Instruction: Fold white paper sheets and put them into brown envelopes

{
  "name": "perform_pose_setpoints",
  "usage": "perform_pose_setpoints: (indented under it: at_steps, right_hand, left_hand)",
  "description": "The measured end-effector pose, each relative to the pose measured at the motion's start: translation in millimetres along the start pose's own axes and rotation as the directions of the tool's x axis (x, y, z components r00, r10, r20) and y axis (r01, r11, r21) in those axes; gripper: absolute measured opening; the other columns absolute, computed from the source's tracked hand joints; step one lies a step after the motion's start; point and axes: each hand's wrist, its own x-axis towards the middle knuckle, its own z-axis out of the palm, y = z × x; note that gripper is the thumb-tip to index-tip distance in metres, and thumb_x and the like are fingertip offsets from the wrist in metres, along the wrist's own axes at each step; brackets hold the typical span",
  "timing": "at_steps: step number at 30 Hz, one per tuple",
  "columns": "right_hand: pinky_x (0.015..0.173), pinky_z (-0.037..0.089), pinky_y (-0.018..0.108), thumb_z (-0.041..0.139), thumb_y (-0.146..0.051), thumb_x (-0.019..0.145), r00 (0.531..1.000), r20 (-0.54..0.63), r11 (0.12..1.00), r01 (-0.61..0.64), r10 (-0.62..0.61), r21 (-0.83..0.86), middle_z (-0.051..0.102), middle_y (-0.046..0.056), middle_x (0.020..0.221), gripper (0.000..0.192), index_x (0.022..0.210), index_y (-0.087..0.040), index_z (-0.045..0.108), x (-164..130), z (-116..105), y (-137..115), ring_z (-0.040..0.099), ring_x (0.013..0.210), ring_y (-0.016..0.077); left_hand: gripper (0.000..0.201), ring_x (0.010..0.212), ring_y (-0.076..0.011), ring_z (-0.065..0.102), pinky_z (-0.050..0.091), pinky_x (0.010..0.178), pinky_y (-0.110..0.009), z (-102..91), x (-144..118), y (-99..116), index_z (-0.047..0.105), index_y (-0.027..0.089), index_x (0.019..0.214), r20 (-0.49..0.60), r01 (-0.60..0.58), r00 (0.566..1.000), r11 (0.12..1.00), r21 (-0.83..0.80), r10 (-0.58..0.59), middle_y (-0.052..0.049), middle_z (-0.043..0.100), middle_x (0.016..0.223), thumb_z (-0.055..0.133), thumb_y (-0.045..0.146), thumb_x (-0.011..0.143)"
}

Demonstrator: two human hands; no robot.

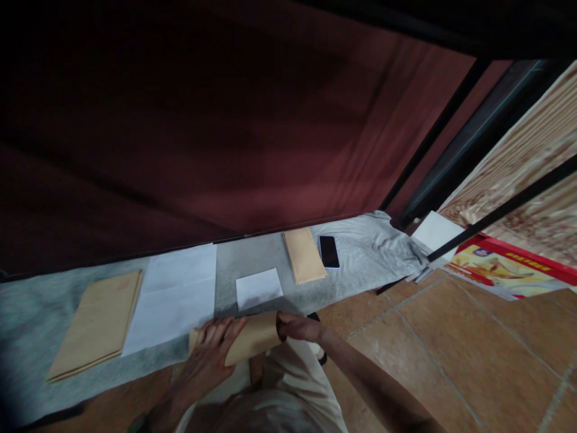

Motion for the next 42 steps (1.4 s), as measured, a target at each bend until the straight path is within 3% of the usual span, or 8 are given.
perform_pose_setpoints:
  at_steps: [3,5,10,15,21,30,34,42]
  right_hand:
    - [0.076,0.056,0.031,0.057,-0.029,0.098,0.985,-0.161,0.982,-0.091,0.064,-0.164,0.071,0.005,0.099,0.022,0.114,-0.017,0.066,13.8,-11.8,2.8,0.069,0.085,0.0177]
    - [0.075,0.055,0.030,0.052,-0.026,0.097,0.944,-0.323,0.951,-0.161,0.070,-0.263,0.071,0.005,0.099,0.023,0.116,-0.019,0.064,27.2,-18.0,1.7,0.068,0.083,0.0175]
    - [0.095,0.048,0.038,0.067,-0.029,0.087,0.838,-0.545,0.872,-0.288,0.029,-0.396,0.066,0.013,0.114,0.030,0.114,-0.017,0.063,70.5,-12.3,-6.5,0.062,0.110,0.0280]
    - [0.099,0.045,0.043,0.071,-0.026,0.081,0.751,-0.659,0.775,-0.439,0.038,-0.454,0.060,0.022,0.123,0.040,0.117,-0.012,0.060,104.5,9.2,-12.5,0.056,0.117,0.0357]
    - [0.094,0.046,0.039,0.075,-0.025,0.077,0.719,-0.694,0.672,-0.533,0.040,-0.513,0.065,0.018,0.116,0.045,0.117,-0.013,0.057,112.8,10.5,-9.8,0.060,0.110,0.0316]
    - [0.095,0.045,0.042,0.073,-0.017,0.073,0.715,-0.695,0.763,-0.488,0.071,-0.424,0.068,0.017,0.109,0.031,0.103,-0.014,0.065,116.7,7.4,-6.0,0.062,0.108,0.0335]
    - [0.091,0.048,0.037,0.065,-0.019,0.082,0.733,-0.681,0.873,-0.339,0.012,-0.350,0.069,0.014,0.105,0.017,0.099,-0.017,0.066,109.1,1.6,-2.0,0.064,0.101,0.0286]
    - [0.084,0.052,0.032,0.047,-0.032,0.095,0.695,-0.712,0.982,-0.048,-0.098,-0.182,0.068,0.009,0.110,0.027,0.116,-0.020,0.059,79.8,-16.3,4.1,0.064,0.098,0.0222]
  left_hand:
    - [0.095,0.122,-0.0322,0.052,0.036,0.109,-0.049,-6.5,-1.0,-24.7,0.025,0.025,0.158,-0.041,0.089,0.995,0.994,0.065,-0.087,-0.013,0.057,0.133,0.061,0.011,0.071]
    - [0.093,0.118,-0.0325,0.054,0.038,0.105,-0.048,-7.9,-2.5,-40.2,0.021,0.022,0.159,-0.076,0.152,0.986,0.984,0.088,-0.145,-0.014,0.058,0.131,0.060,0.016,0.075]
    - [0.094,0.116,-0.0336,0.055,0.035,0.108,-0.051,-2.0,-7.0,-62.7,0.019,0.019,0.159,-0.128,0.205,0.973,0.972,0.115,-0.190,-0.016,0.057,0.131,0.063,0.024,0.076]
    - [0.090,0.120,-0.0337,0.055,0.030,0.112,-0.052,7.2,-11.5,-67.9,0.020,0.020,0.158,-0.132,0.237,0.966,0.964,0.117,-0.221,-0.016,0.056,0.134,0.061,0.025,0.078]
    - [0.093,0.125,-0.0330,0.053,0.026,0.115,-0.051,11.0,-12.2,-71.1,0.018,0.019,0.158,-0.076,0.284,0.958,0.955,0.082,-0.278,-0.016,0.056,0.133,0.062,0.027,0.077]
    - [0.097,0.133,-0.0351,0.047,0.023,0.117,-0.053,15.9,-11.7,-73.1,0.014,0.020,0.158,-0.037,0.320,0.947,0.947,0.039,-0.318,-0.017,0.052,0.139,0.062,0.028,0.074]
    - [0.095,0.131,-0.0346,0.048,0.024,0.116,-0.054,12.7,-11.4,-71.1,0.016,0.019,0.158,-0.039,0.335,0.942,0.941,0.040,-0.334,-0.016,0.054,0.136,0.062,0.027,0.076]
    - [0.096,0.131,-0.0347,0.048,0.025,0.117,-0.055,17.4,-12.3,-73.9,0.016,0.019,0.159,-0.044,0.322,0.946,0.946,0.036,-0.320,-0.017,0.053,0.138,0.064,0.028,0.076]
